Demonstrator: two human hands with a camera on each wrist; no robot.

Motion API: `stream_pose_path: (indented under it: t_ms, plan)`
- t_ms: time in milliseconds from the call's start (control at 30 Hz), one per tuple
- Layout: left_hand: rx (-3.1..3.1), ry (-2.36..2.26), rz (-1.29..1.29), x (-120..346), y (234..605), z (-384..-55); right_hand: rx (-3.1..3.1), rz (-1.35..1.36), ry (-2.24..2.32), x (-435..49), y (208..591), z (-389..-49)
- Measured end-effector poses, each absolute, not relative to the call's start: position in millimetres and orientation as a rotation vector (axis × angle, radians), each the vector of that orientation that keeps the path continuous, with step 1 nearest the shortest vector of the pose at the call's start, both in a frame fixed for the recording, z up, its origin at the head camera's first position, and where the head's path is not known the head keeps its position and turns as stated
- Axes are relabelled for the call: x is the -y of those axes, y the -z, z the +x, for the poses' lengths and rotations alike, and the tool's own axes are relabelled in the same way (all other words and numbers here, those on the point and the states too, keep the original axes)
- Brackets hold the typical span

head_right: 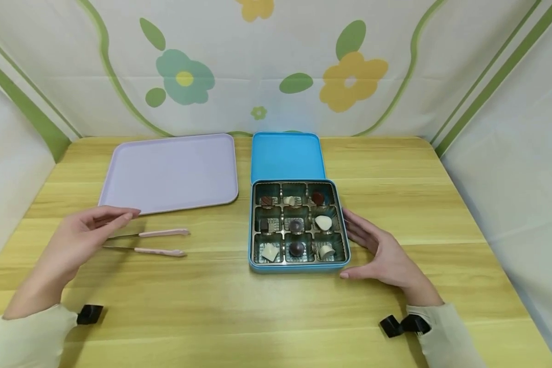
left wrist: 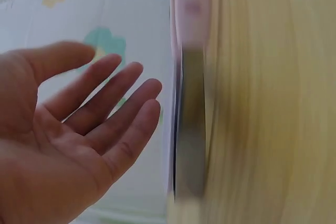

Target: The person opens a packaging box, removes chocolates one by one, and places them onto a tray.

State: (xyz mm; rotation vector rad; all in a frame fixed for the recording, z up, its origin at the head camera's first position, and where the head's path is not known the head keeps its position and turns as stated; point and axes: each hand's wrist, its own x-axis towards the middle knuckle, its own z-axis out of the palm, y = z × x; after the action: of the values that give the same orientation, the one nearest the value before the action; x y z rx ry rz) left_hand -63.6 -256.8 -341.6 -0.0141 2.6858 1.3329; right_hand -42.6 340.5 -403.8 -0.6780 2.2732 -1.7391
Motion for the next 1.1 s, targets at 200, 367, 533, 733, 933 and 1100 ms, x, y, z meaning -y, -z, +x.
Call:
stream_pose_path:
  t_ms: [200, 367, 533, 733, 933, 1100]
  plan:
    - [-2.714, -1.060, 0.106, 282, 347, -61, -2.272, -0.689, 1.760, -342, 403, -41]
    - [-2.669, -1.105, 0.188, 284, 353, -63, -2.250, -0.715, 1.783, -347, 402, -41]
    - [-2.734, -1.113, 0.233, 283, 358, -60, -2.270, -0.703, 1.751, -349, 402, -43]
    - [-2.769, -0.988, 0.404, 277, 360, -59, -2.271, -0.681, 1.737, -349, 400, -42]
    - [-2.710, -1.017, 0.373, 263, 359, -64, -2.273, -0.671, 1.735, -347, 400, -46]
    - [-2.644, -1.064, 0.369, 253, 362, -65, -2.267, -0.672, 1.731, -346, 402, -47]
